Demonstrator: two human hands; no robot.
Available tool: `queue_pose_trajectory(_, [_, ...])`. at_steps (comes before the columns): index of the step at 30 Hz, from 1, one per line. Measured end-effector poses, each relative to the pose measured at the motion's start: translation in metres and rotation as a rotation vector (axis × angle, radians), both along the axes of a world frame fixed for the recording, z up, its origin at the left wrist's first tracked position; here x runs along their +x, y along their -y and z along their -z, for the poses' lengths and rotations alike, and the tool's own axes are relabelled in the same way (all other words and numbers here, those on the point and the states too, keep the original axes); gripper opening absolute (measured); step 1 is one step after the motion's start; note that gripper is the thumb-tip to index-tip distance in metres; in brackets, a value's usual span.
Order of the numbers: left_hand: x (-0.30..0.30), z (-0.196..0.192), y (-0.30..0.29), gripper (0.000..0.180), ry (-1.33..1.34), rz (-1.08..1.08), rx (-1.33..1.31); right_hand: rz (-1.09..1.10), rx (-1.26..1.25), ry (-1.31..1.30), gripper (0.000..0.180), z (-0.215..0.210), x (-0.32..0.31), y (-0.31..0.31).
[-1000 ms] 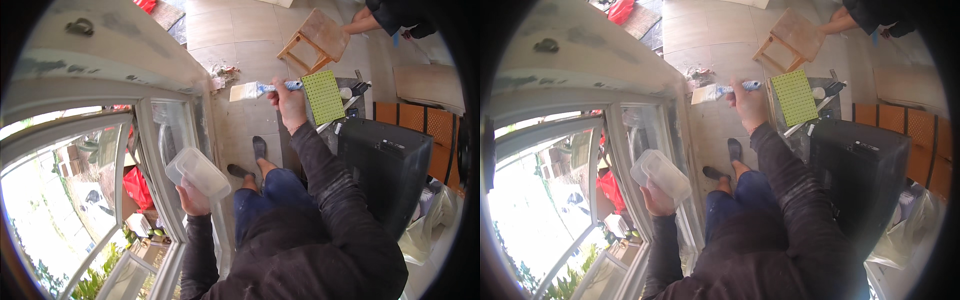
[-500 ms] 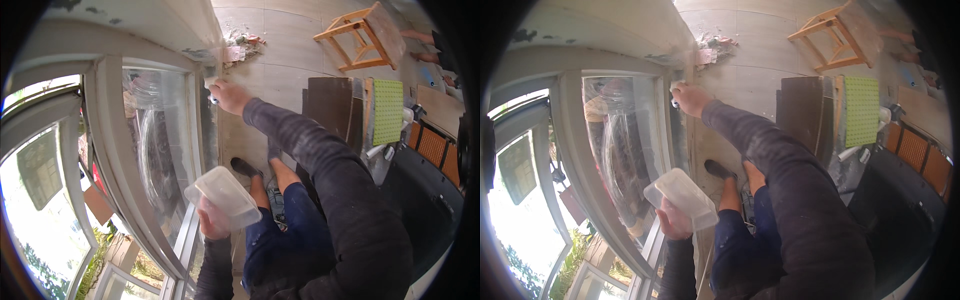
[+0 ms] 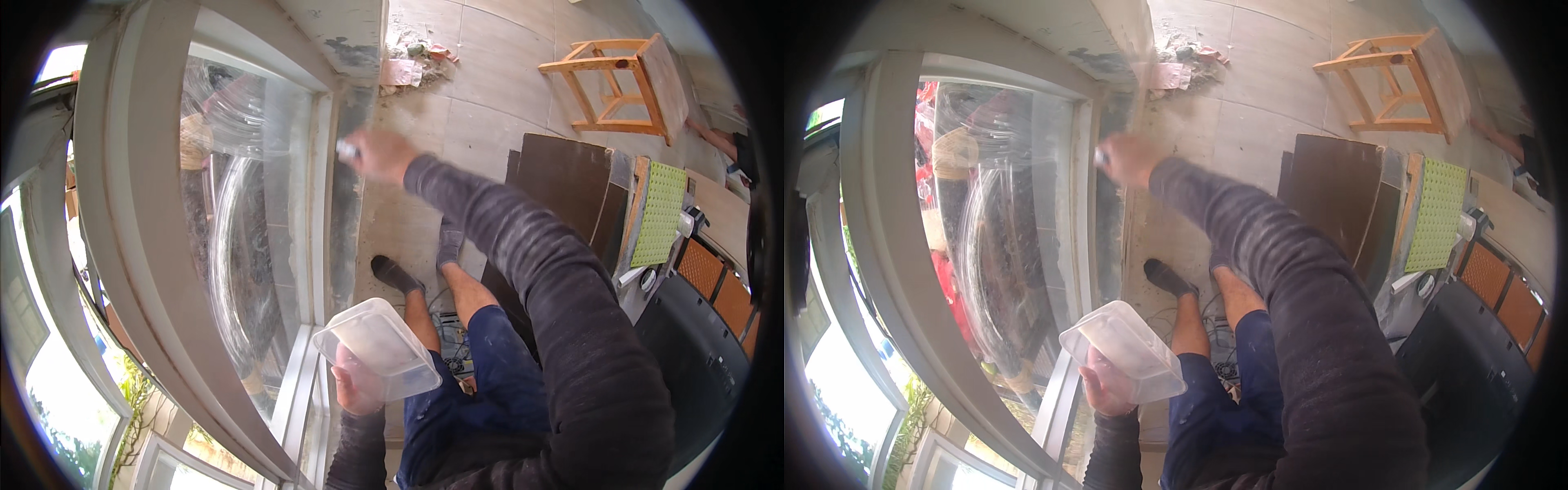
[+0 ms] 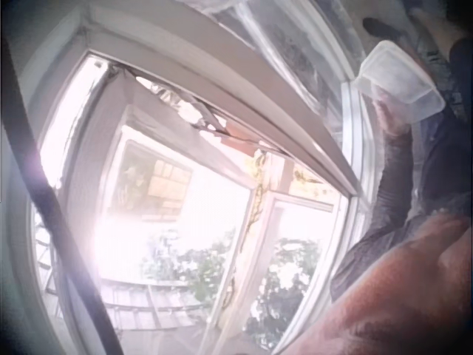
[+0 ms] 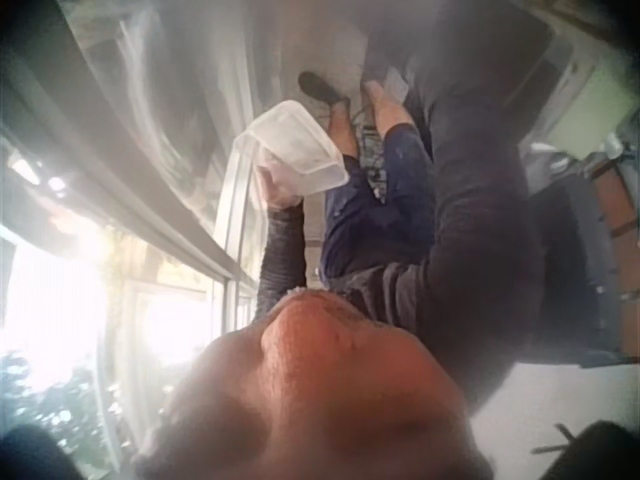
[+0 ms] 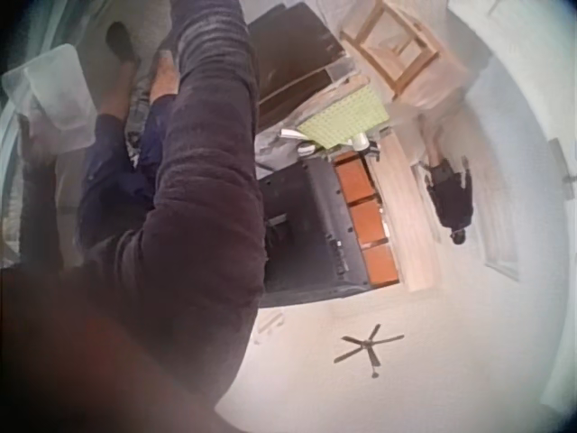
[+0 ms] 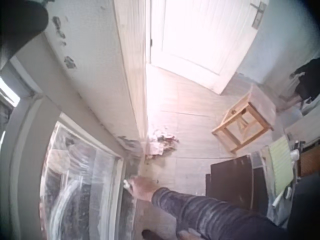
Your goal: The person paints a white door frame using a paintbrush and a small container of white paint. They repeatedly dip the brush and apply paint to the vertical and horizontal sections of the frame while sitting on the floor.
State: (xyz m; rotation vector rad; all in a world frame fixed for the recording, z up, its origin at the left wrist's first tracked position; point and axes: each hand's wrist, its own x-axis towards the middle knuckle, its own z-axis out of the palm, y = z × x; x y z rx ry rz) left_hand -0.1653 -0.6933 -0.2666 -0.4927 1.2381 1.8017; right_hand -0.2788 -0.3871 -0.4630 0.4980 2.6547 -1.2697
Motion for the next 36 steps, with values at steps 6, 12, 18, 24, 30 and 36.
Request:
queue_pose_trajectory(6, [0.008,0.013,-0.001,0.093,0.067,-0.033,0.032,-0.082,0.454,-0.226,0.018,0.018,-0.042,-0.059])
queue_pose_trajectory(12, [0.009,0.013,-0.007,0.091,0.061,-0.076,0.040,-0.148,0.399,-0.118,0.016,0.010,-0.025,-0.012])
queue_pose_trajectory(18, [-0.002,0.010,-0.005,0.091,0.104,-0.013,0.095,-0.035,0.424,-0.104,0.019,0.021,-0.036,-0.022])
queue_pose_trajectory(24, [-0.003,0.010,-0.007,0.091,0.066,-0.029,0.086,0.138,0.518,-0.210,0.020,0.016,-0.030,-0.029])
queue_pose_trajectory(30, [-0.001,0.011,-0.005,0.094,0.070,-0.045,0.034,-0.202,0.332,-0.001,0.017,-0.005,-0.004,-0.007])
queue_pose_trajectory(36, [0.000,0.013,-0.008,0.097,0.075,-0.015,0.028,0.086,0.493,-0.257,0.018,0.039,-0.019,-0.042])
